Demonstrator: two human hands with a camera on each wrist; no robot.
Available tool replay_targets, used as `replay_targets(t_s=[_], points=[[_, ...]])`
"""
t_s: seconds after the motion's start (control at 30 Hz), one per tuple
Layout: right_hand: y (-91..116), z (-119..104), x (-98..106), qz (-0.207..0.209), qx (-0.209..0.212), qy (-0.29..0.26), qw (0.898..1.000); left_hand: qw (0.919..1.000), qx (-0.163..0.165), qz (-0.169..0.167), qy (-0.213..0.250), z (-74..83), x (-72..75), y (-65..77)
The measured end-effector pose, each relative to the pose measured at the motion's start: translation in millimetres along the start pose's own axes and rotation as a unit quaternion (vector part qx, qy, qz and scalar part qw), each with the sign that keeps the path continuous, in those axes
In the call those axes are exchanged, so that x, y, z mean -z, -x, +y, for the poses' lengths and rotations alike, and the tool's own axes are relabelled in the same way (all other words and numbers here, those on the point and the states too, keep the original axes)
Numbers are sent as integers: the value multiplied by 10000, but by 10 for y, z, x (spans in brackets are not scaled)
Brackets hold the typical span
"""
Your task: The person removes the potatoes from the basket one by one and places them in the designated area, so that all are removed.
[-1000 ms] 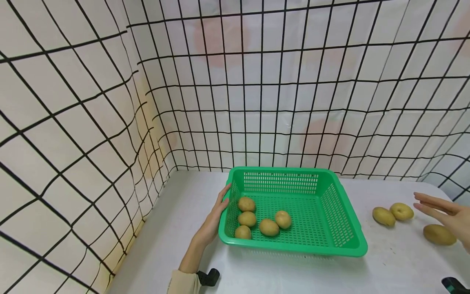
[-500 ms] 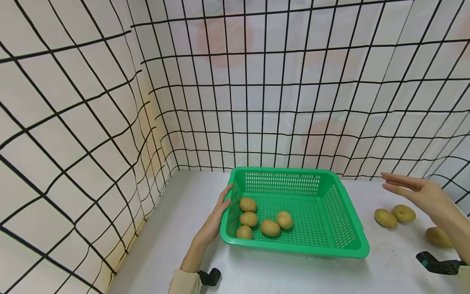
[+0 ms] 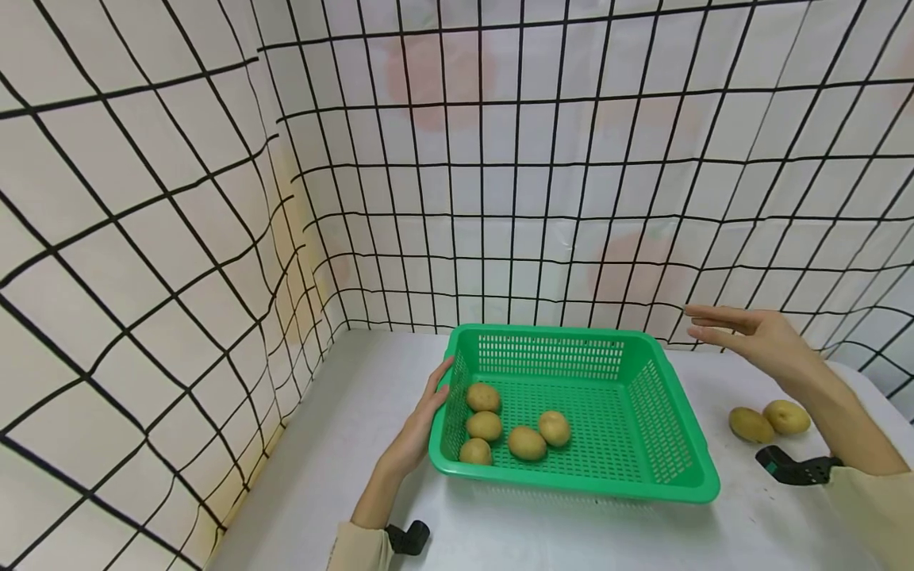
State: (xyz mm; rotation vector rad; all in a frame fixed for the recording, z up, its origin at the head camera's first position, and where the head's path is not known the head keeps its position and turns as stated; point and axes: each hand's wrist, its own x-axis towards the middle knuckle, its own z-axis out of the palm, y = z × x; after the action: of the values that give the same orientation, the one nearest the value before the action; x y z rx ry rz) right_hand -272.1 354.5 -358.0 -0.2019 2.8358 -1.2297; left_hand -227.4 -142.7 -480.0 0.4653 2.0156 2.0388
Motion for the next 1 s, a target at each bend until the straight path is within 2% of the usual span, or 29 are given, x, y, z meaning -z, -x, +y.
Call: replay_targets(t_s=[0.23,0.53,1.0], points=[[-158,-289,-161,-332,627,-137,9974,10000,0,-17,1,-8,0,2],[-304,-540,-389,-661,1109,-325,9911,10000,23,2,-20,-19,-3,-10],[-501,-592,-756,-1576,1334,-609,9766,10000,-23,4,-49,-22,20,-7]])
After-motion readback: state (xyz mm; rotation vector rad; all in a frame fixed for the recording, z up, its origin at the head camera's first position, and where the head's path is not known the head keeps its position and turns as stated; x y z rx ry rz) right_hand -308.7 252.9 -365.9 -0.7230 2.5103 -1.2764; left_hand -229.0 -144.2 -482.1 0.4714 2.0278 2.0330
